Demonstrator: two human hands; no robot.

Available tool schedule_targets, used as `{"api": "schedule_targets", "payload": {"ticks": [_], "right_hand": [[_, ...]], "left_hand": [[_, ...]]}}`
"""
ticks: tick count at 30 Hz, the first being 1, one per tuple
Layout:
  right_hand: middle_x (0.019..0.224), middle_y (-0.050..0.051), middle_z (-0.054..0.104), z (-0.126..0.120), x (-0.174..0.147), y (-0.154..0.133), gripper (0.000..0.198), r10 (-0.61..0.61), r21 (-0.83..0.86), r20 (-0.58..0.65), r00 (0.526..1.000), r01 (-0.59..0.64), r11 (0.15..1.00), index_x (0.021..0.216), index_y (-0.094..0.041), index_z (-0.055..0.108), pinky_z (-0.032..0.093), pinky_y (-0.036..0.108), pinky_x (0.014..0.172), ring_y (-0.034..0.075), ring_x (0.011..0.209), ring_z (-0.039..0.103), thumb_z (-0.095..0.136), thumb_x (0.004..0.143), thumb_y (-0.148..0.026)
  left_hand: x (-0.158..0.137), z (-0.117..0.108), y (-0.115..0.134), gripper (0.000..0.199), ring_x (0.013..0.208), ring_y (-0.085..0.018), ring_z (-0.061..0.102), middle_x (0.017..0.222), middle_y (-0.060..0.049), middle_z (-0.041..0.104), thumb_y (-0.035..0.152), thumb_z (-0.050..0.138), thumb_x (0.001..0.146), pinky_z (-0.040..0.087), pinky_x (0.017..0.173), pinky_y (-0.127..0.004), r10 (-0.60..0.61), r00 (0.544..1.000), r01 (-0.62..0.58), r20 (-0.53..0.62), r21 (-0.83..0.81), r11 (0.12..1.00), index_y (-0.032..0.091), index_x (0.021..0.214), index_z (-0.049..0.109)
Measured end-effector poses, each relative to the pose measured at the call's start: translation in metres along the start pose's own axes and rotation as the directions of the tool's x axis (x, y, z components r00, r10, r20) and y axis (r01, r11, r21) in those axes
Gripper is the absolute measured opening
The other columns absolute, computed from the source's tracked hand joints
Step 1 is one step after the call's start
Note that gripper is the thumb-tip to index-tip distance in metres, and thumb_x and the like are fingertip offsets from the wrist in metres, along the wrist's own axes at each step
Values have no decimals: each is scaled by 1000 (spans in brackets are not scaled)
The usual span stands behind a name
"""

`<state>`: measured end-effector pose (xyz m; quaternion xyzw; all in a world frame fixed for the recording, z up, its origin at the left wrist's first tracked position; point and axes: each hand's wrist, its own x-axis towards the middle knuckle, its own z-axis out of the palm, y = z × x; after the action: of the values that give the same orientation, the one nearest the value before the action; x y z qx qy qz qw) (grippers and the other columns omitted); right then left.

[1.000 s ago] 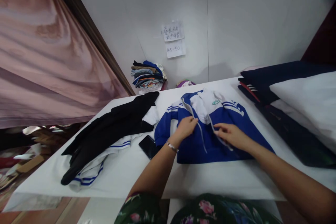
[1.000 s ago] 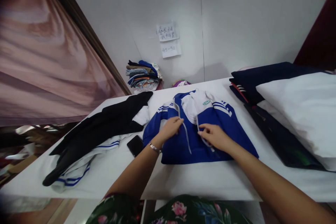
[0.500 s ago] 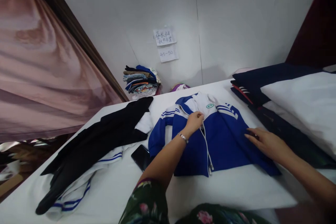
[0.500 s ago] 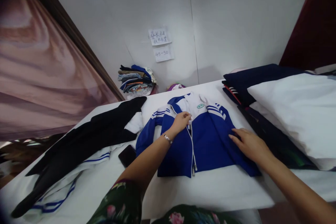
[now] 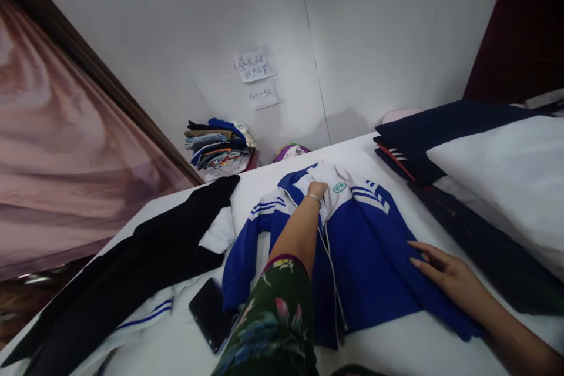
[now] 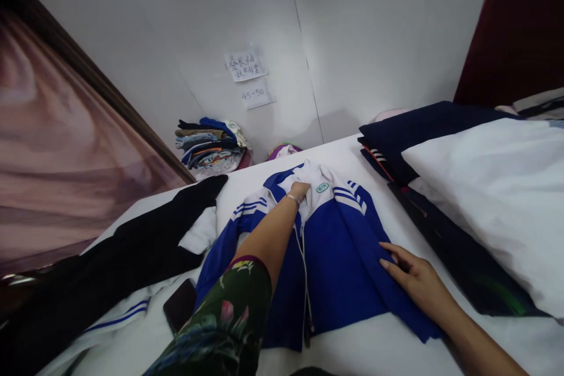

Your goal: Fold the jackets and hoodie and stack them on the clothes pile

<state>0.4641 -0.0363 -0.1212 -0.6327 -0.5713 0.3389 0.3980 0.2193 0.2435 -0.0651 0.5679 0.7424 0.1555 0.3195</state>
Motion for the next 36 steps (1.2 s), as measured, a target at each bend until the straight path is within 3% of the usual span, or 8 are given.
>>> {"api": "schedule_targets", "payload": {"ticks": [8, 15, 18, 22, 26, 30, 33, 36], "right_hand": [[71, 1, 61, 1, -7, -15, 48, -36, 58, -41, 998, 39, 998, 110, -27, 71, 48, 24, 55, 16, 64, 57, 66, 73, -58], [63, -2, 53, 3, -7, -17, 51, -33, 71, -26, 999, 35, 997, 114, -25, 68, 45, 23, 52, 13, 57, 52, 66, 73, -55], [65, -1, 55, 2, -7, -21, 50, -23, 79, -43, 999, 26, 996, 114, -26, 68, 46, 23, 53, 13, 58, 53, 66, 74, -55], [74, 2, 61, -3, -5, -40, 48, -86, 24, -91, 992, 89, 996, 113, -26, 69, 47, 23, 53, 15, 64, 56, 63, 76, -56], [88, 4, 67, -6, -4, -68, 48, -183, -70, -114, 976, 176, 982, 120, -27, 66, 50, 25, 59, 17, 73, 60, 60, 79, -53], [98, 5, 69, 10, -12, -86, 49, -317, -17, 208, 926, 327, 945, 130, -27, 60, 54, 31, 81, 20, 87, 64, 58, 84, -45], [112, 7, 68, 23, -21, -85, 42, -408, 37, 378, 831, 427, 903, 126, -28, 63, 50, 38, 96, 23, 106, 62, 57, 86, -41], [112, 8, 69, 24, -25, -70, 33, -413, 29, 181, 893, 415, 909, 114, -25, 69, 50, 39, 96, 24, 106, 63, 52, 90, -40]], "left_hand": [[22, -12, -20, 30, 108, -25, 58, 119, -14, 60, 31, 58, 90, 48, 90, -42, 127, 977, -108, -170, 115, 987, 13, 114, 60], [1, -13, -16, 27, 128, -31, 45, 133, -21, 50, 23, 52, 89, 37, 100, -39, 224, 947, -196, -230, 138, 971, 12, 113, 58], [-20, -9, 0, 24, 126, -27, 46, 130, -16, 55, 31, 47, 93, 38, 98, -34, 303, 938, -293, -171, 83, 953, 16, 106, 61], [-62, 11, 17, 37, 81, -19, 66, 89, -9, 70, 43, 41, 95, 49, 72, -27, 337, 938, -333, 85, -58, 941, 16, 85, 64], [-112, 30, 18, 53, 53, -14, 61, 69, -7, 67, 59, 33, 93, 47, 53, -24, 257, 863, -135, 435, -293, 947, 15, 85, 61], [-144, 39, 6, 53, 57, -16, 62, 69, -7, 66, 64, 43, 87, 50, 58, -27, 211, 699, 196, 683, -467, 862, 14, 87, 61], [-154, 42, -4, 26, 63, -16, 63, 74, -5, 68, 38, 68, 80, 52, 64, -28, 224, 771, 238, 596, -596, 767, 14, 87, 62], [-158, 39, -11, 14, 62, -15, 63, 73, -4, 68, 18, 70, 75, 52, 66, -28, 213, 849, 271, 483, -746, 608, 14, 86, 62]]}}
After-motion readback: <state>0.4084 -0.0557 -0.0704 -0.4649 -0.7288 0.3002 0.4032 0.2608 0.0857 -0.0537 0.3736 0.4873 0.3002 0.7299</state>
